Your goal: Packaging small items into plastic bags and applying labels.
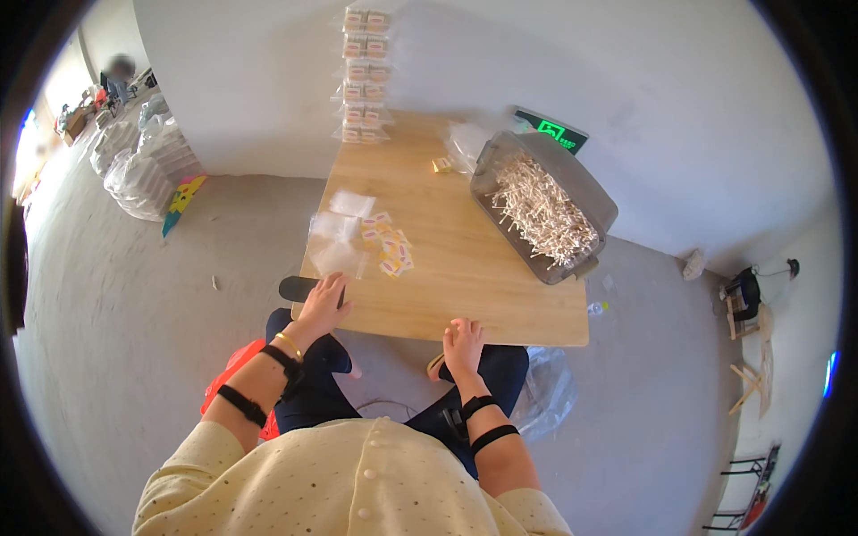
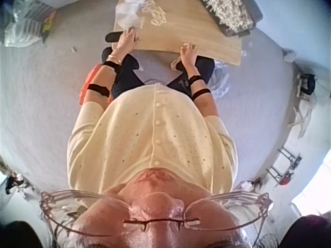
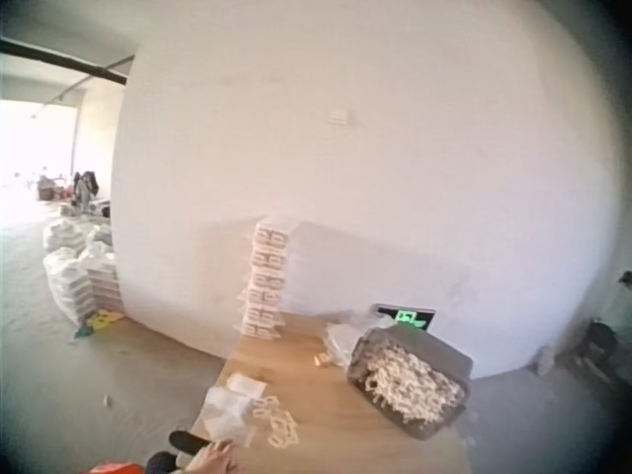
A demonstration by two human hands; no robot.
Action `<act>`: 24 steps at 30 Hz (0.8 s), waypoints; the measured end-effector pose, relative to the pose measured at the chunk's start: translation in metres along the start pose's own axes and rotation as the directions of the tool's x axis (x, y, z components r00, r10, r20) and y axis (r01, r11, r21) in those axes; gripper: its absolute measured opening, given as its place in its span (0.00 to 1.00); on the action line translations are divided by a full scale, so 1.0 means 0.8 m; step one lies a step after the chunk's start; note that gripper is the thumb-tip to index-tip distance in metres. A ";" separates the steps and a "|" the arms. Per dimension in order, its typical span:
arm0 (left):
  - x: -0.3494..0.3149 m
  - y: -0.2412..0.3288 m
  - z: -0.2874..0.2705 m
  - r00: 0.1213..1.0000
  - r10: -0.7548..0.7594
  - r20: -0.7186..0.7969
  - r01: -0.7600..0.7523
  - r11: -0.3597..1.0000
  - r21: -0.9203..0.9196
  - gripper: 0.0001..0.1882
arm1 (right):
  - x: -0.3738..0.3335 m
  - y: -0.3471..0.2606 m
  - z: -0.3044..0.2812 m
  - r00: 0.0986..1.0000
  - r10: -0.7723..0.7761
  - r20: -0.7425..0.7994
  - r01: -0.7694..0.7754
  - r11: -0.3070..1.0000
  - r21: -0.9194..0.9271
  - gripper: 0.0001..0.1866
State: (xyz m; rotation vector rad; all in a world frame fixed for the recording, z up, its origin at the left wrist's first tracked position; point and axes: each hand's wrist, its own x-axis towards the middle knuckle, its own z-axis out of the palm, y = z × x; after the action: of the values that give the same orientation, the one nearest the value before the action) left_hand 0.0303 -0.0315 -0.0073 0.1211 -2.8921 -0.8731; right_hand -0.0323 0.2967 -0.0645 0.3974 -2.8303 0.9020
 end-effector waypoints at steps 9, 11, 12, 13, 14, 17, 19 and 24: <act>0.029 0.007 0.058 0.970 0.106 0.220 -0.186 0.905 0.382 0.37 | -0.010 0.018 -0.003 0.999 -0.001 0.042 -0.001 0.999 0.052 0.10; 0.031 0.004 0.056 0.978 0.050 0.200 -0.129 0.906 0.402 0.36 | -0.007 0.013 0.000 0.999 0.011 0.032 -0.012 0.999 0.037 0.10; 0.032 0.005 0.054 0.979 0.040 0.202 -0.119 0.912 0.393 0.36 | -0.007 0.011 0.002 0.999 0.006 0.039 -0.007 0.999 0.042 0.10; 0.034 0.007 0.054 0.975 0.063 0.214 -0.144 0.912 0.385 0.36 | -0.007 0.010 0.001 0.999 0.001 0.046 -0.003 0.999 0.049 0.11; 0.032 0.004 0.048 0.981 0.034 0.192 -0.104 0.923 0.371 0.37 | -0.006 0.005 0.000 0.999 -0.040 0.024 0.038 0.996 0.077 0.11; 0.036 0.022 0.037 0.989 0.059 0.132 -0.093 0.959 0.269 0.37 | 0.006 0.039 -0.020 0.959 0.176 0.223 -0.259 0.864 0.432 0.14; 0.014 -0.008 0.008 0.998 -0.057 0.034 0.048 0.975 0.219 0.37 | 0.022 0.027 -0.059 0.858 0.328 0.394 -0.513 0.579 0.634 0.15; -0.087 -0.110 -0.048 0.962 -0.261 -0.080 0.272 0.939 0.208 0.36 | -0.010 0.117 -0.154 0.714 0.677 0.177 -0.544 0.378 0.749 0.12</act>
State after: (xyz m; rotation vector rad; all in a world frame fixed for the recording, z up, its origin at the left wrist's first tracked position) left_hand 0.1079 -0.1181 -0.0303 0.5593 -2.9573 -0.5713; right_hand -0.0450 0.4441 -0.0176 -0.7459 -2.2314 2.1759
